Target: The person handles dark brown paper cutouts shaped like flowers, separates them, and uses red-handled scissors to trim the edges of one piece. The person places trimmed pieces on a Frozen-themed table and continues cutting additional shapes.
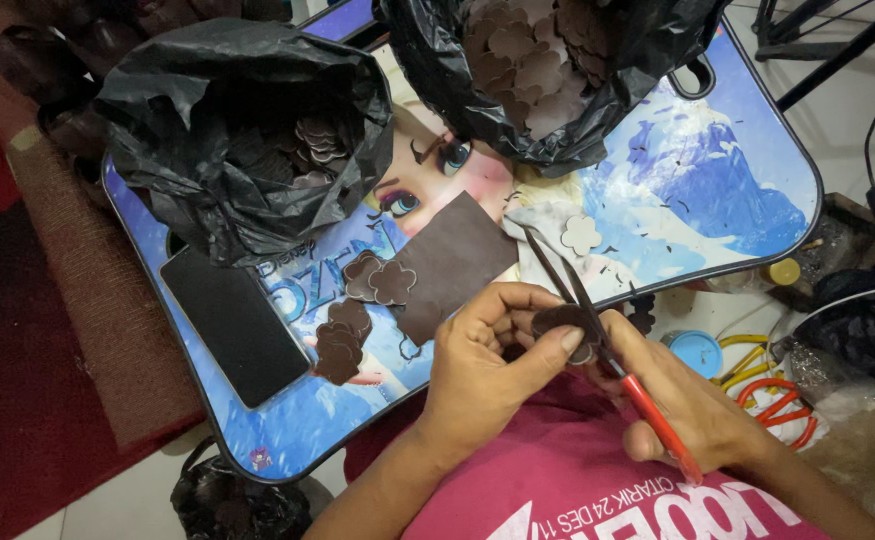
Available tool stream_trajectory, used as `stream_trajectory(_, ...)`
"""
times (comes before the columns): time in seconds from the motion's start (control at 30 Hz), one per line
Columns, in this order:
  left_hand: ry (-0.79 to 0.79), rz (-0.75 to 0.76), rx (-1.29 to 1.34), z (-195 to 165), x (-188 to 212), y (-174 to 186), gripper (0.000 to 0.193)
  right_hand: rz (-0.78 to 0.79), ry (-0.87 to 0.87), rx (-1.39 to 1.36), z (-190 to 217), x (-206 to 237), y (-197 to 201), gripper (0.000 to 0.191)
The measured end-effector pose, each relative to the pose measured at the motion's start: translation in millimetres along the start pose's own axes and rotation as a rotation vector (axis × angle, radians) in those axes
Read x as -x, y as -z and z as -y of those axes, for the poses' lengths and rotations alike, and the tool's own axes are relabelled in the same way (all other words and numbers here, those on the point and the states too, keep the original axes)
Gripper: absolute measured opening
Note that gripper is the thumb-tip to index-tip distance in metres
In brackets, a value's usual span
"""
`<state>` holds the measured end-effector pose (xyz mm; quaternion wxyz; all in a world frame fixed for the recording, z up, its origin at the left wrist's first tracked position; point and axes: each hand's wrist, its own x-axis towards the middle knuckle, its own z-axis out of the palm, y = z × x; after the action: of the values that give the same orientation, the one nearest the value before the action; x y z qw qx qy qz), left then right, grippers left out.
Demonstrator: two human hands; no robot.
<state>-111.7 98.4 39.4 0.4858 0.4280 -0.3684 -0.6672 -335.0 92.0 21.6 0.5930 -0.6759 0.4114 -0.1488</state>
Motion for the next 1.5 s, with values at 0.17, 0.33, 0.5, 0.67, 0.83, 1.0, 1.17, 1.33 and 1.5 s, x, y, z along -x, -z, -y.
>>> stream_trajectory(0.17, -0.005, 0.009, -0.01, -3.5, 1.1, 2.7, 0.028, 0.01, -0.02, 0.024, 0.3, 0.0, 1.6, 0.116)
stream_trajectory(0.33, 0.057, 0.004, 0.018, -4.5, 0.3, 5.3, 0.028, 0.023, -0.001, 0.018, -1.6, -0.4, 2.6, 0.11)
stream_trajectory(0.5, 0.068, 0.031, 0.031, -4.1, 0.2, 10.5, 0.029, 0.036, -0.005, 0.005, -2.3, 0.0, 4.7, 0.103)
stream_trajectory(0.67, 0.081, 0.051, 0.032, -4.7, -0.1, 15.0, 0.028, 0.054, -0.005, 0.005, -1.4, -1.9, 5.7, 0.103)
stream_trajectory(0.83, 0.058, 0.064, -0.017, -3.9, -3.1, 19.7, 0.027, 0.057, -0.003, 0.011, 1.1, -1.8, 8.6, 0.1)
stream_trajectory(1.0, -0.012, 0.047, -0.043, 1.7, -3.1, 23.3, 0.024, 0.064, -0.023, 0.015, -1.0, -2.7, 7.4, 0.098)
stream_trajectory(1.17, -0.056, -0.022, -0.16, 7.1, -3.9, 23.5, 0.017, 0.043, -0.08, 0.008, -4.8, -3.9, 3.8, 0.095)
stream_trajectory(1.33, -0.078, -0.027, 0.018, 6.3, -5.9, 19.2, 0.015, 0.044, 0.008, -0.166, -3.7, -2.4, 0.6, 0.094)
stream_trajectory(1.5, -0.03, -0.067, 0.1, 1.5, -6.8, 10.6, 0.025, 0.057, 0.012, -0.148, -2.2, -3.6, 1.2, 0.107)
